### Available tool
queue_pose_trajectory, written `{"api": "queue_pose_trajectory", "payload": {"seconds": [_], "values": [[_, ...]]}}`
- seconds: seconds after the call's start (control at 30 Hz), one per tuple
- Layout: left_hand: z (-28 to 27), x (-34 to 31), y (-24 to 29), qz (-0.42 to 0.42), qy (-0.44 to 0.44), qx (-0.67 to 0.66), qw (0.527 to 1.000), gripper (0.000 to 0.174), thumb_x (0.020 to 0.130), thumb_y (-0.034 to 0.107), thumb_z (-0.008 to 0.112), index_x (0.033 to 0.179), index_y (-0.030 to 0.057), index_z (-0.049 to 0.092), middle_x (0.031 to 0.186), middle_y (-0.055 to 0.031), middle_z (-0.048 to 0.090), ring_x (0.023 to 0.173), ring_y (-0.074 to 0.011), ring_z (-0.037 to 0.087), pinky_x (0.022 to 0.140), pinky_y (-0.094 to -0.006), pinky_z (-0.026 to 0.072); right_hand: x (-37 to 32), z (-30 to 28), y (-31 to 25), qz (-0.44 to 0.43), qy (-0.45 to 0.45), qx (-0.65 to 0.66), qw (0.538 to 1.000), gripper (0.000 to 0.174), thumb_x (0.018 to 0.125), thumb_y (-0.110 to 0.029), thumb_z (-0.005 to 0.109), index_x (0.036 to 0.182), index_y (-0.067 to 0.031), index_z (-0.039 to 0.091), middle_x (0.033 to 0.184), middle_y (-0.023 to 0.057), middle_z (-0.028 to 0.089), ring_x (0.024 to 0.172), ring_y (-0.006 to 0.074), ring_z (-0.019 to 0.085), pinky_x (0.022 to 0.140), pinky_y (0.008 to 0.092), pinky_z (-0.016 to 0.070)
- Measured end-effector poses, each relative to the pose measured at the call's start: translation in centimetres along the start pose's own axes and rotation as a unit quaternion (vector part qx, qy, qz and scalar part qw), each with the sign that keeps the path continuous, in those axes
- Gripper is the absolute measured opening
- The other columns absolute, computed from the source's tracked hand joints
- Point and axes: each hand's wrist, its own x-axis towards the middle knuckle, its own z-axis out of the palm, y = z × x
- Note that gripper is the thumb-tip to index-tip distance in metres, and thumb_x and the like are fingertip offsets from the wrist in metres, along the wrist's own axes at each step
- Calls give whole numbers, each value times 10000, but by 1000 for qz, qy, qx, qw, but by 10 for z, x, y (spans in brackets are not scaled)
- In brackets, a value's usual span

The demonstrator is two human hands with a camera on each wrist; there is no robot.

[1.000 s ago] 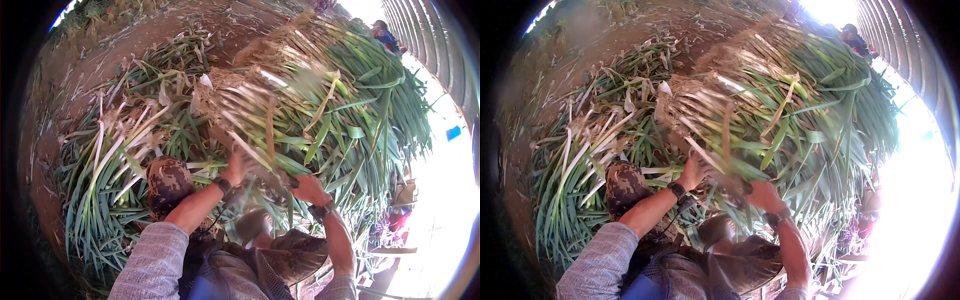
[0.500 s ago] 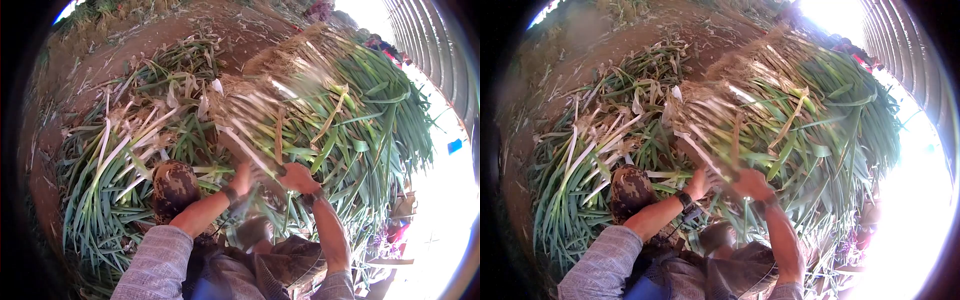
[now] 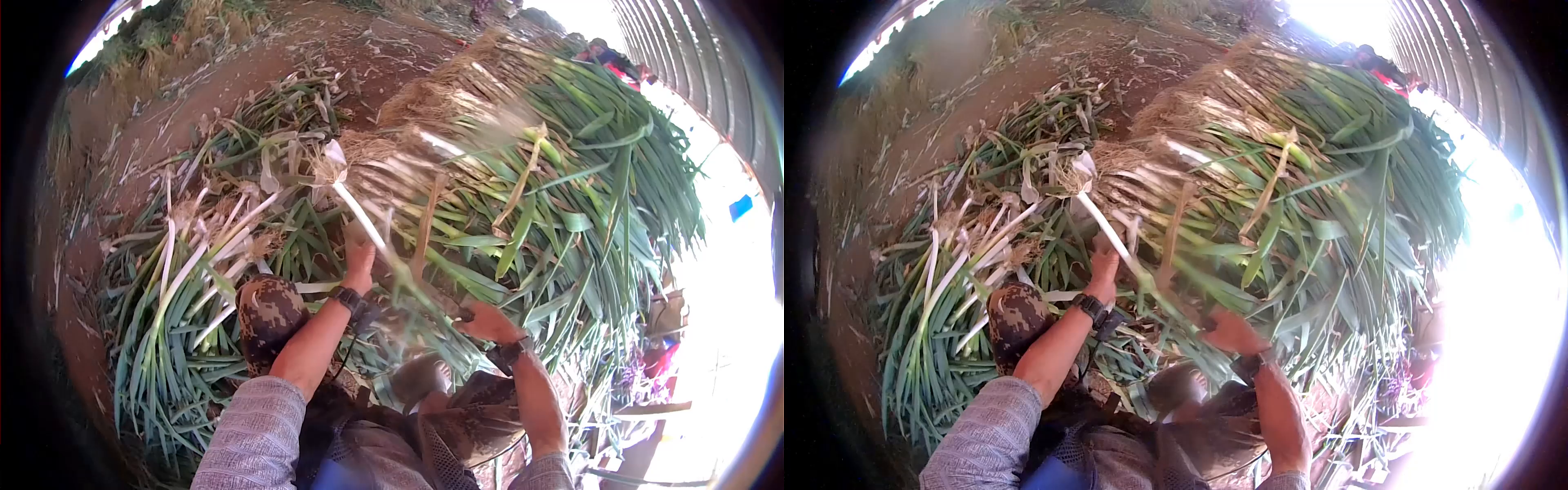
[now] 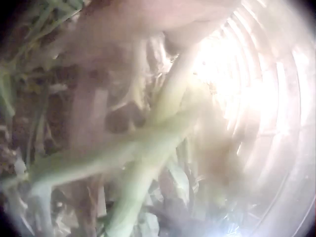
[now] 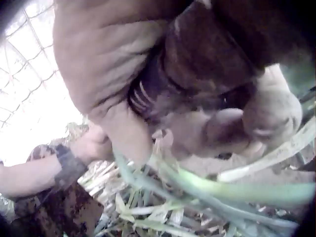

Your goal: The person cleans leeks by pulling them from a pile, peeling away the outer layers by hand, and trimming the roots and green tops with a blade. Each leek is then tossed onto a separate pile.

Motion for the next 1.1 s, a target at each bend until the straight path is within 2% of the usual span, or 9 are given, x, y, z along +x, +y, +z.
{"api": "queue_pose_trajectory", "payload": {"seconds": [0.07, 0.2, 0.27, 0.53, 0.8, 0.9, 0.93, 1.03, 1.1], "values": [[-17, 32, -15, 178, 70, 132, 973, 206, 942, 273, 630, 1067, 114, 590, 886, 17, 612, 796, -118, 602, 718, -324, 499, -3, 5, -3, 15, -19, 1, 1000, 505, 786, -456, 658, 1067, -37, 666, 938, 227, 686, 880, 378, 656, 788, 437, 504], [18, 6, 11, 110, 82, -63, 989, 262, 980, 376, 545, 1024, 121, 590, 798, 4, 606, 733, -154, 606, 686, -338, 516, -11, 0, -18, 15, 14, 10, 1000, 455, 781, -421, 683, 1043, -49, 681, 935, 218, 688, 894, 383, 654, 807, 448, 504], [38, -23, 35, -15, 11, -178, 984, 355, 989, 483, 461, 1001, 152, 586, 782, -4, 598, 717, -178, 611, 663, -354, 528, -15, 2, -24, -54, 219, -3, 974, 379, 773, -357, 707, 995, -51, 691, 915, 206, 688, 877, 393, 652, 797, 463, 507], [35, -42, 30, 52, -145, -23, 988, 351, 990, 497, 437, 955, 177, 575, 732, 20, 569, 642, -145, 579, 572, -296, 489, -14, -13, -58, -98, 226, -26, 969, 348, 766, -335, 701, 978, -60, 674, 855, 196, 677, 815, 390, 653, 731, 461, 533], [21, -39, 46, 35, -126, 25, 991, 416, 1022, 485, 376, 1013, 114, 564, 791, -2, 553, 677, -145, 553, 599, -297, 476, -9, -10, -55, -169, 308, 21, 936, 320, 768, -295, 703, 950, -39, 646, 794, 204, 666, 766, 414, 641, 700, 476, 519], [16, -34, 42, -58, -120, -42, 990, 448, 1018, 517, 362, 1016, 117, 565, 774, -2, 542, 667, -146, 528, 597, -300, 468, -16, -18, -68, -151, 289, 42, 944, 352, 787, -329, 686, 977, -36, 648, 801, 211, 664, 782, 414, 639, 708, 480, 518], [36, -49, 40, 165, -87, 136, 973, 516, 992, 598, 354, 993, 125, 560, 723, -1, 515, 610, -148, 495, 563, -297, 455, -16, -17, -67, -150, 292, 44, 944, 352, 787, -329, 686, 977, -36, 648, 801, 211, 664, 782, 414, 639, 708, 480, 518], [75, -90, 98, -10, -2, -31, 999, 558, 966, 648, 366, 954, 124, 559, 675, 7, 487, 599, -141, 488, 553, -279, 451, -19, -12, -64, -136, 262, 7, 955, 357, 776, -388, 674, 969, -88, 686, 834, 188, 681, 785, 403, 650, 724, 481, 523], [33, -35, 93, 79, -54, -42, 995, 565, 940, 661, 429, 933, 118, 585, 643, 27, 467, 620, -133, 490, 596, -286, 463, -26, -20, -52, -117, 164, -12, 979, 344, 798, -405, 656, 943, -96, 702, 835, 189, 681, 795, 403, 650, 737, 474, 527]]}}
